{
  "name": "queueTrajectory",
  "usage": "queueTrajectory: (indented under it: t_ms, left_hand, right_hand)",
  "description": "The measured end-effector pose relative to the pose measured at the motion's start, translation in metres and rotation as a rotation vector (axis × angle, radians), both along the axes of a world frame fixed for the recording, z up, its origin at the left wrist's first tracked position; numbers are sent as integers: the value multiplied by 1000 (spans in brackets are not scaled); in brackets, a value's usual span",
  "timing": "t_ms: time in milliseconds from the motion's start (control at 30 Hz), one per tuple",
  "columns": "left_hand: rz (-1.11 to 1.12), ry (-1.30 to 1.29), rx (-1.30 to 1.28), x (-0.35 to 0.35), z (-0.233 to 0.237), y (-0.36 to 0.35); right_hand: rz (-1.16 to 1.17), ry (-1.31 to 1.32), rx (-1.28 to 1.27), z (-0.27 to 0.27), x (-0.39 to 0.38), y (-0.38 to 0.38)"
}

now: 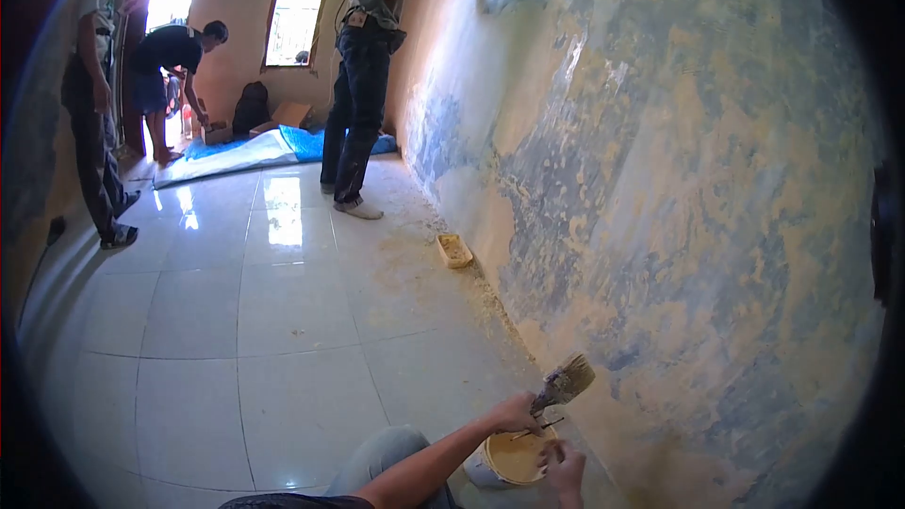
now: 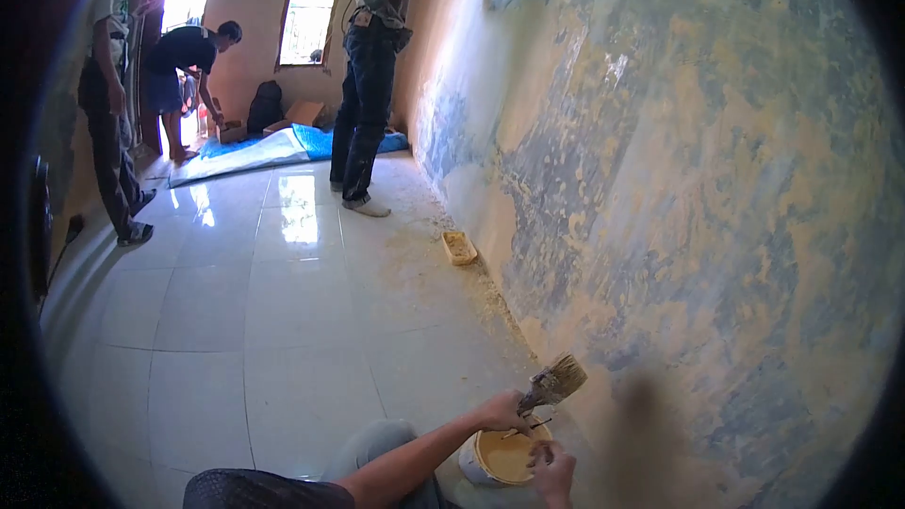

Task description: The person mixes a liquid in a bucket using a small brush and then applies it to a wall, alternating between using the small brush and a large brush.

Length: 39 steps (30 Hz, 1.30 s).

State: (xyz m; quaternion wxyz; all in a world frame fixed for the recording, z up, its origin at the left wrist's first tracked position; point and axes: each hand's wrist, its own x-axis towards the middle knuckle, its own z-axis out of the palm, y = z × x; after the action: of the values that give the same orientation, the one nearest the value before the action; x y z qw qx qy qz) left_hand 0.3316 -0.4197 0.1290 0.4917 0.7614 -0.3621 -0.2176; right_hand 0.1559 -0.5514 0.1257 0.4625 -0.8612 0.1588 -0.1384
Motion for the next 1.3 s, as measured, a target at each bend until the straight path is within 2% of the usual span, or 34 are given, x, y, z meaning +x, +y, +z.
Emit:
queueTrajectory:
  t_ms: [33,100,233,300,333,400,500,567,700,800,833,900,933,967,1000,1033,1067,1133,1167,1300]
  left_hand:
    - [8,-30,-30,0,-4,-1]
    - [16,-50,-60,1,-7,-3]
    - [-15,6,-68,7,-8,-6]
    - [-23,67,-78,17,-19,-10]
    - [-23,73,-67,16,-18,-8]
    - [16,81,-135,19,-8,1]
    - [58,65,-142,14,4,13]
    - [62,105,-153,15,19,23]
    - [75,69,-146,20,13,21]
    - [82,75,-208,19,9,20]
    - [65,85,-154,16,24,27]
    - [130,13,-33,23,11,20]
    - [179,11,-78,30,-6,9]
    - [156,-33,12,31,12,12]
    - [149,64,96,26,28,15]
    - [189,87,-68,24,21,17]
    - [159,193,-126,27,16,15]
    - [215,258,-143,26,14,8]
    - [212,254,-135,20,14,8]
    - [241,283,-133,10,26,10]
  right_hand:
    - [0,14,-4,4,0,-1]
    - [-158,-240,159,10,1,-12]
    - [-58,8,260,5,5,-18]
    - [287,595,-61,-1,18,-14]
    - [290,599,-50,-15,27,-10]
    - [898,836,-580,-49,57,-3]
    - [1029,899,-512,-86,89,1]
    - [1026,948,-548,-101,102,-6]
    - [948,941,-626,-110,117,-20]
    - [837,813,-652,-101,122,-30]
    - [781,745,-642,-94,120,-31]
    - [633,594,-616,-80,111,-35]
    - [543,535,-589,-69,105,-37]
    - [455,499,-522,-52,91,-38]
    - [387,482,-374,-32,74,-36]
    - [330,456,-155,-12,59,-33]
    - [308,382,359,11,56,-30]
    - [324,256,587,54,48,-33]
    - [322,185,695,64,46,-38]
    - [359,65,739,107,48,-61]
